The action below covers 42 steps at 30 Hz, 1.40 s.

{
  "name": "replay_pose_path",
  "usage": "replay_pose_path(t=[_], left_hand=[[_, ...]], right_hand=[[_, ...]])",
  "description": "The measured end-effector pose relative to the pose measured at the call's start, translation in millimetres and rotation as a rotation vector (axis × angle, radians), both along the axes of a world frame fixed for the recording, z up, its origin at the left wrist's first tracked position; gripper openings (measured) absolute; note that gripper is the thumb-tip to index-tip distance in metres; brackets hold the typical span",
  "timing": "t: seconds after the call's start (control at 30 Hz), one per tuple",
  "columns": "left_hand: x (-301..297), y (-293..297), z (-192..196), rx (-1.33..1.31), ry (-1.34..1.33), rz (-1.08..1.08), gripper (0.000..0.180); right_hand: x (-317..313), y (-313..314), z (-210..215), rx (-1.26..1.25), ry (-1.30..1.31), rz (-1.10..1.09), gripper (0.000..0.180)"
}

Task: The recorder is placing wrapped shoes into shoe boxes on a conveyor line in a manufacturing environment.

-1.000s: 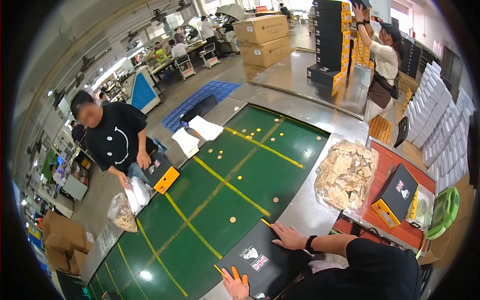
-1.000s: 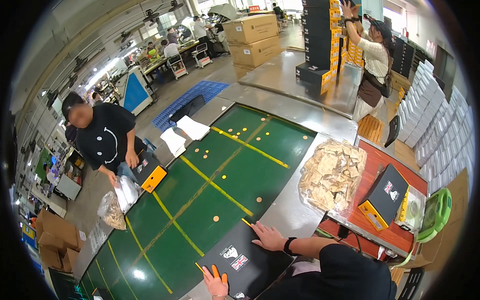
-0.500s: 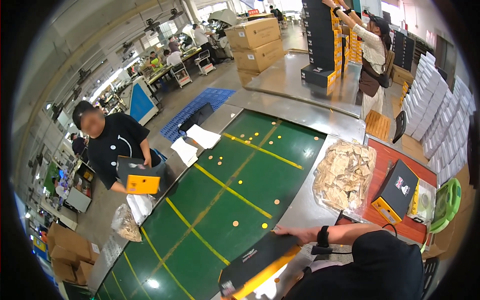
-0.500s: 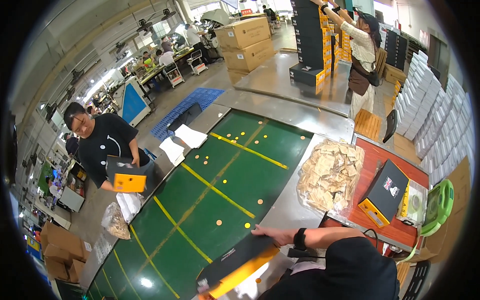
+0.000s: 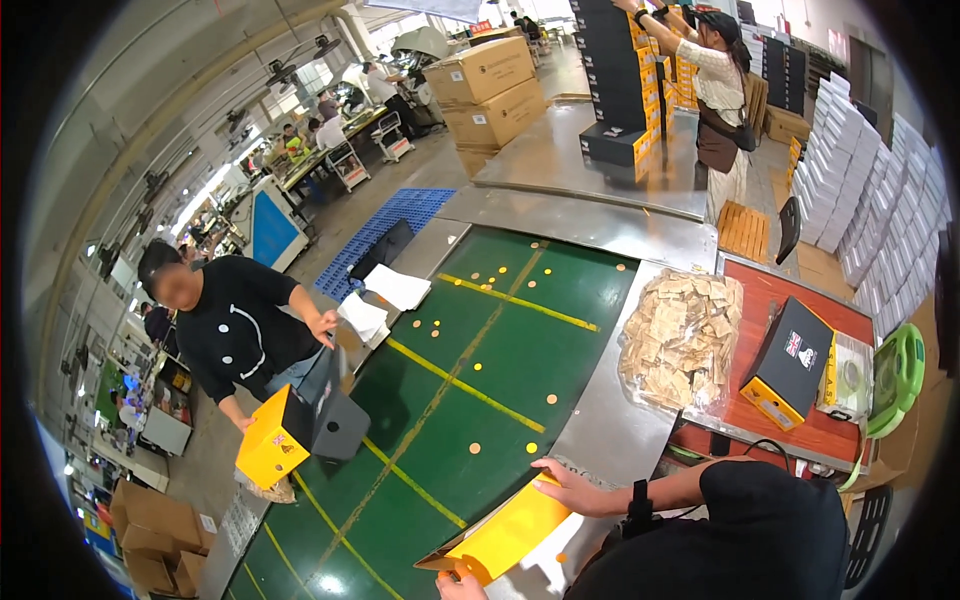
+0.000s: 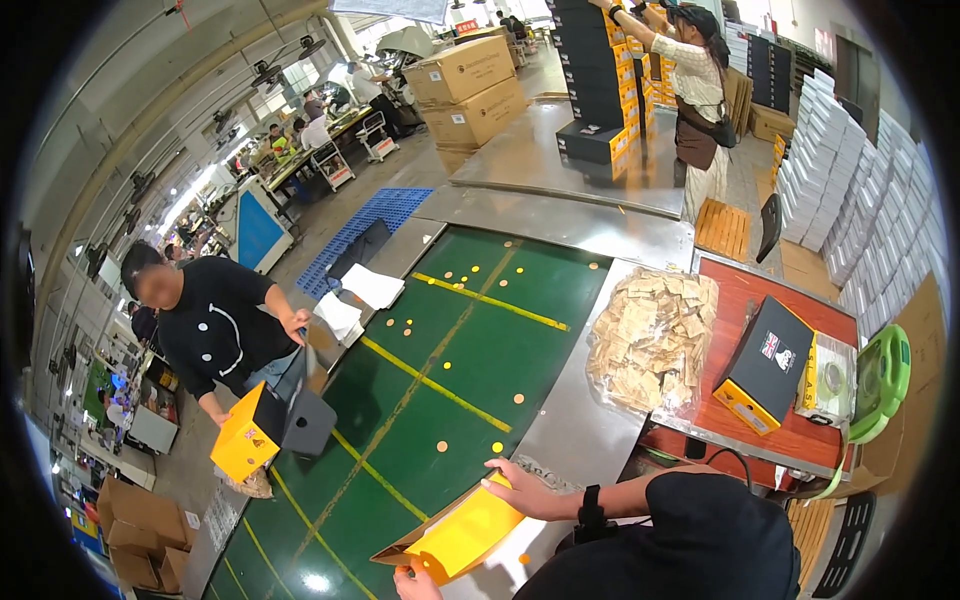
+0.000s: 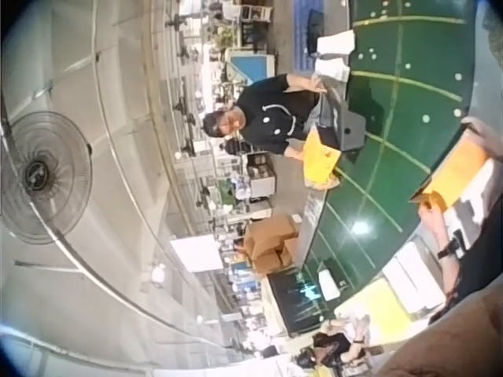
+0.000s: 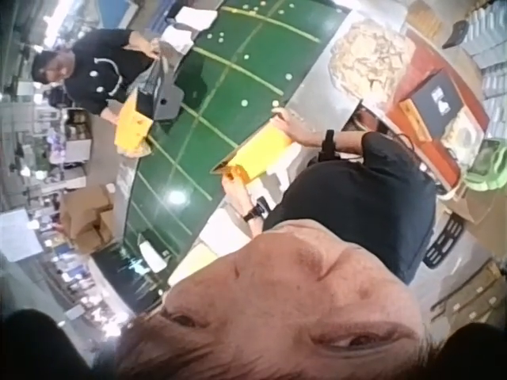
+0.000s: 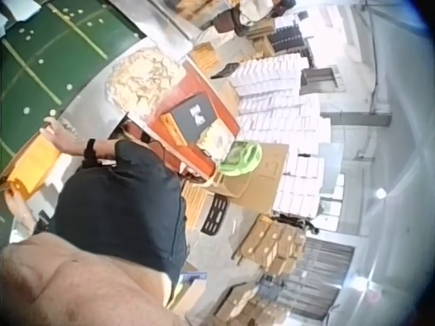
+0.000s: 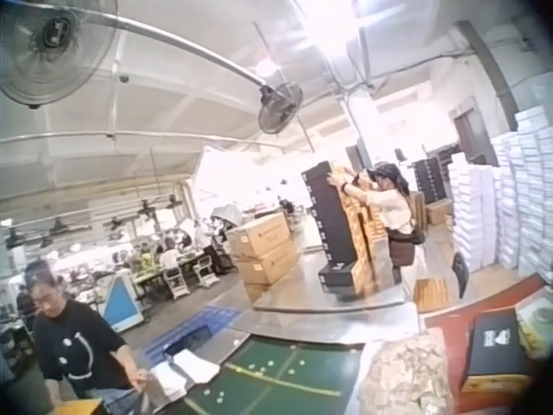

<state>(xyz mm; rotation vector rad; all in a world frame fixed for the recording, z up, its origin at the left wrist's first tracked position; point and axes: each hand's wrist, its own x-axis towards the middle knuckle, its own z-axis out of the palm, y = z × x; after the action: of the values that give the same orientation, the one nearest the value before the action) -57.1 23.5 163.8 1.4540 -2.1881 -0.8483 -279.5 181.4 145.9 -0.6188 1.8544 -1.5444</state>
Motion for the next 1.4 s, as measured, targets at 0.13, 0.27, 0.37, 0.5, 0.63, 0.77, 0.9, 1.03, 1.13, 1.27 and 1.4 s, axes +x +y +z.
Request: replay_pose_path(t=[0.13,0.27,0.37,0.5,0.63,0.77,0.9,1.03,1.13,1.27,1.4], left_hand=[[9,17,32,0.011,0.173,0.052,0.031],[30,7,31,0.287,0.234,0.075,0.028],[35,7,20,0.120,0.031,-0.008,0.027],[34,10,19,-0.128,-0.258,-0.084,0.025],[39,15,9,-0.103,-0.271,-0.115,0.027],[33,28,14,-0.179,-0.213,-0.087,0.031],[34,28,10,-0.237,-0.192,-0.039,0.036],[31,28,9,-0.326,-0.134,-0.075,0.037],[35,27,4,-0.320,-0.103,-0.070,0.038],[42,22,9,-0.130,-0.197,-0.078,0.037],[67,-1,-5,0.582,0.726,0.165,0.039]], right_hand=[[-7,3,-3,-0.041,-0.091,-0.002,0.048],[-28,22,1,0.002,0.070,0.333,0.047],[-28,24,-7,0.006,0.260,0.310,0.061],[-18,18,16,0.013,0.079,0.254,0.062],[-14,16,26,0.012,0.076,0.176,0.066],[-13,15,19,0.008,0.104,0.170,0.067],[-14,17,19,-0.006,0.037,0.209,0.074],[-12,29,-28,-0.030,0.332,0.225,0.080],[-13,28,-22,-0.034,0.285,0.247,0.080],[-21,30,-16,-0.048,0.166,0.320,0.062],[-64,26,12,0.002,-0.075,0.520,0.050]])
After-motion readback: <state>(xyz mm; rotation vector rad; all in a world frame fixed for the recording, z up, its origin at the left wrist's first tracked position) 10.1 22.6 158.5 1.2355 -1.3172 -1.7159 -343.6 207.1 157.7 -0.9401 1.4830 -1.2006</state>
